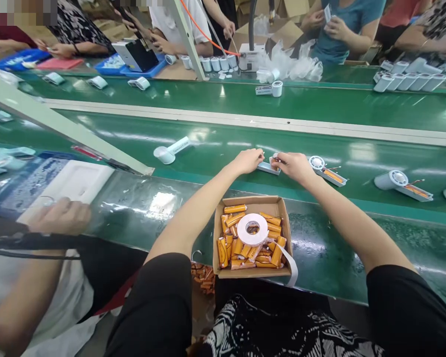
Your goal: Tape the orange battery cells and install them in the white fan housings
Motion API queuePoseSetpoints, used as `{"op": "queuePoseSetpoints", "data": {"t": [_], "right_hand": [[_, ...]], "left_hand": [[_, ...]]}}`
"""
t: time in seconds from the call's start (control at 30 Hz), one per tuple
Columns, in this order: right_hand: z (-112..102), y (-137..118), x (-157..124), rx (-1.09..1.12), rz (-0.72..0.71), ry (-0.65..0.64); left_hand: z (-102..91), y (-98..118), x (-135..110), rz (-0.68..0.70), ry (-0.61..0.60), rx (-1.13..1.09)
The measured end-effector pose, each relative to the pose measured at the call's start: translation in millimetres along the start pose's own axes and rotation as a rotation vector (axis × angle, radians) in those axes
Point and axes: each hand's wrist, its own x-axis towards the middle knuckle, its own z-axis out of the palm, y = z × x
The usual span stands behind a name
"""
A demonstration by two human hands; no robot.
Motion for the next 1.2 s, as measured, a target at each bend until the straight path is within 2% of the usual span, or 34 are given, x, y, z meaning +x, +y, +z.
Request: {"op": "queuePoseSetpoints", "data": {"t": [0.13,0.37,0.57,0.73,0.9,1.0,1.1,1.13,1.2], "right_hand": [[-9,-13,9,-0.219,0.012,-0.180],[-12,-44,31,-0.337,0.057,-0.397],[-27,-60,28,-0.383,0.079,-0.407],[-41,-53,10,-0.423,0.117,-0.345],[-24,-50,16,-0.404,0.165,-0.366],[-18,-54,26,-0.381,0.185,-0.397],[-26,-52,26,-0.357,0.186,-0.400],[-30,-49,22,-0.347,0.178,-0.391],[-36,-42,7,-0.319,0.144,-0.351]], "left_hand": [[6.0,3,5,-0.064,0.029,-0.029],[9.5,11,13,-0.112,0.066,-0.034],[4.0,21,10,-0.117,0.115,-0.041],[7.0,26,12,-0.132,0.138,-0.085],[12.0,28,16,-0.134,0.127,-0.090],[2.7,40,16,-0.126,0.120,-0.082],[-13.1,60,-5,-0.099,0.184,-0.081],[-16.6,66,-20,-0.079,0.222,-0.082],[-16.3,70,-65,0.022,0.280,-0.082]]}}
